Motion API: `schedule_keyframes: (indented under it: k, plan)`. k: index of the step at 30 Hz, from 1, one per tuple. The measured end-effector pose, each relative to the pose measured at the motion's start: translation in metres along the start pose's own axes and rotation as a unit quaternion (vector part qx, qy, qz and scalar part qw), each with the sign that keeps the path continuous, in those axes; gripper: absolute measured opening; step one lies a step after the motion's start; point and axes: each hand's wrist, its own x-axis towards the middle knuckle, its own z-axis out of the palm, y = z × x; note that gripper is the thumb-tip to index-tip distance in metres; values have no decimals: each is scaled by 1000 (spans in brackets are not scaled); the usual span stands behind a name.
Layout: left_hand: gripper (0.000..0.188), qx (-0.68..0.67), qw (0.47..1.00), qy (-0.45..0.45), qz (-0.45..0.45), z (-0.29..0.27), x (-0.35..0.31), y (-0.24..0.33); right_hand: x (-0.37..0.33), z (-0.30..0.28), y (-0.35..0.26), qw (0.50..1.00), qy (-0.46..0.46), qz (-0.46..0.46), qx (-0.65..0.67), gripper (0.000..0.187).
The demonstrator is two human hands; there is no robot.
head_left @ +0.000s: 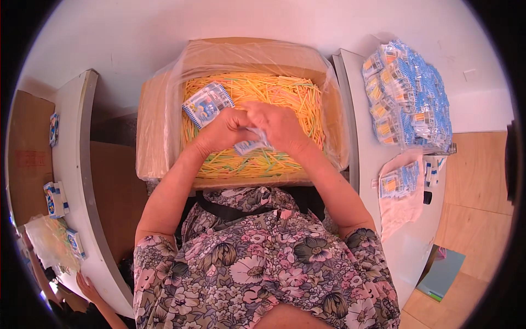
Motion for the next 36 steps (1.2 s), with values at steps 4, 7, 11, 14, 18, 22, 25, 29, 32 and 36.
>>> schedule_keyframes:
  k: [4,7,11,14,18,22,25,29,32,36]
  plan:
    - [13,-67,990,121,-42,-21,-2,5,8,-18,26,982,-55,179,17,26]
    - [11,-241,946,215,-30,-28,-6,-5,-9,-4,29,978,-164,52,-122,21]
    - [11,-249,945,213,-24,-28,-5,-8,-7,8,21,962,-165,-7,-218,14]
    - [12,-229,952,203,-28,-27,-4,-8,-3,9,24,937,-192,-26,-292,12]
    - [11,-171,963,200,-54,-27,-2,3,-3,4,29,935,-177,-56,-303,10]
    - [8,-93,976,172,-95,-25,-2,2,-1,-14,23,944,-171,-48,-278,9]
    - [7,19,988,149,-30,-18,0,-4,5,-31,19,954,-178,-62,-235,8]
    - [10,177,978,80,73,-12,4,-4,6,-35,18,958,-184,-63,-212,9]
    - [12,195,976,46,91,-12,6,-8,8,-33,17,963,-187,-73,-182,9]
    - [13,178,975,56,118,-13,6,-15,10,-26,11,989,-142,24,-12,9]
